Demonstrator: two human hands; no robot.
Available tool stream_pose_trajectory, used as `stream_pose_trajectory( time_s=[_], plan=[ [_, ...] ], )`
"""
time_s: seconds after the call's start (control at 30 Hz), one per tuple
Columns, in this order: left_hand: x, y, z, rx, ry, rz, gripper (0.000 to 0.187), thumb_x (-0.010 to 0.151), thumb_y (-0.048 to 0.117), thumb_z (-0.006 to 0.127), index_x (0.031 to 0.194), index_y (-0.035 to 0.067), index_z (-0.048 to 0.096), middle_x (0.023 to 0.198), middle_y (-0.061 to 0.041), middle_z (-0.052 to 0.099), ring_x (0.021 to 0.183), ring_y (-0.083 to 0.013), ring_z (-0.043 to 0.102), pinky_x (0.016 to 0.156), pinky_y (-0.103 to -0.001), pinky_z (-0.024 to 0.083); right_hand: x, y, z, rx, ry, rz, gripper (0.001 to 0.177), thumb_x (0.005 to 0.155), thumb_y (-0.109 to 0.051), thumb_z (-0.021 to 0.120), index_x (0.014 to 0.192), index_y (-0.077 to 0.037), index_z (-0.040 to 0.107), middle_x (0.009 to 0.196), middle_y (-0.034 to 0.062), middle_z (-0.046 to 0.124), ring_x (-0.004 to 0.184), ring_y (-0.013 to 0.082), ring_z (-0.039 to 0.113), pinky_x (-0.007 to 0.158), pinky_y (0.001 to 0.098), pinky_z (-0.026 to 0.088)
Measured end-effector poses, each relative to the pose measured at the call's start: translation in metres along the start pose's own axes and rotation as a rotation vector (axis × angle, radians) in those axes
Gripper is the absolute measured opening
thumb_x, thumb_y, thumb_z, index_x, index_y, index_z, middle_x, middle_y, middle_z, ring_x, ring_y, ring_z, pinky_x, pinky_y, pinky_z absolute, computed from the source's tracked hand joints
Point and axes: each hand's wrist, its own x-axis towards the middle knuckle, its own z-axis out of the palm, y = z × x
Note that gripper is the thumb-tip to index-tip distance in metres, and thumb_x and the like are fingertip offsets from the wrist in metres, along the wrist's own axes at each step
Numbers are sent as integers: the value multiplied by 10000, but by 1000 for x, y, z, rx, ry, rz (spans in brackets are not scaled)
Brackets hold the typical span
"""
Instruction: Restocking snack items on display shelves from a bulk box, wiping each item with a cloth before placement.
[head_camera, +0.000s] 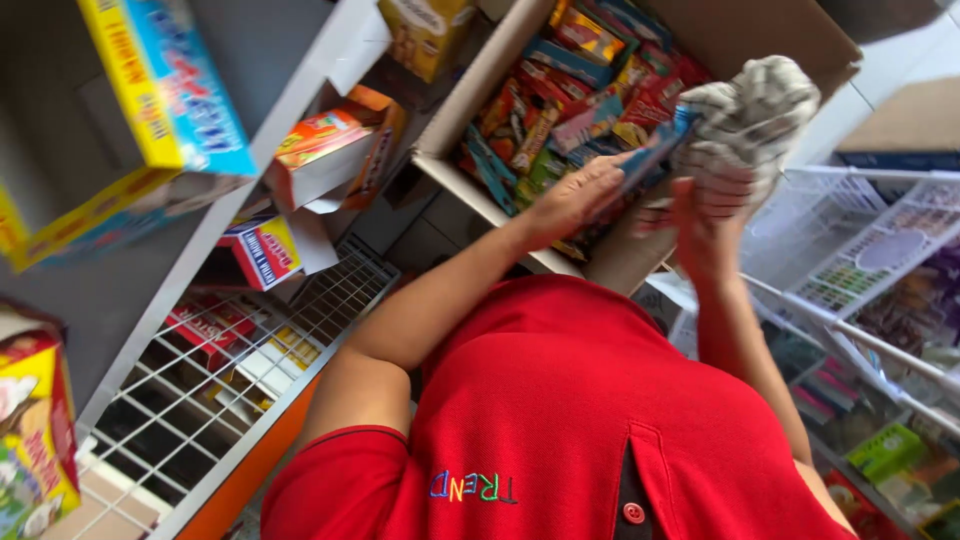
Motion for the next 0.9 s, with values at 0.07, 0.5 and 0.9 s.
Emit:
stream_pose_trajectory(
  time_s=[0.07, 0.5, 0.9],
  plan=[
    [-12, 3, 10, 5, -17, 154, 498, 1207, 289, 498, 1645, 66, 414, 1288, -5, 507, 994, -114, 525, 824, -275, 498, 6, -9, 51, 255, -82, 102, 392, 1066, -57, 613, 1417, -64, 437, 1107, 80, 608, 874, 191, 637, 747, 378, 618],
    [-90, 71, 4, 918, 430, 395, 569, 1141, 502, 320, 1660, 269, 307, 1756, -60, 243, 1448, -257, 308, 1284, -406, 230, 4, -64, 115, -30, -420, 240, 317, 1009, -53, 738, 1290, 32, 617, 1112, 138, 675, 950, 225, 619, 806, 389, 501],
    [-83, 113, 12, -195, 319, 473, 267, 1110, 281, 639, 1270, 74, 687, 1150, -81, 746, 1058, -174, 705, 922, -339, 592, -4, -60, 76, 124, -466, 268, 424, 909, 8, 766, 1320, 4, 662, 1225, 85, 721, 1124, 165, 682, 1015, 339, 556]
  ],
)
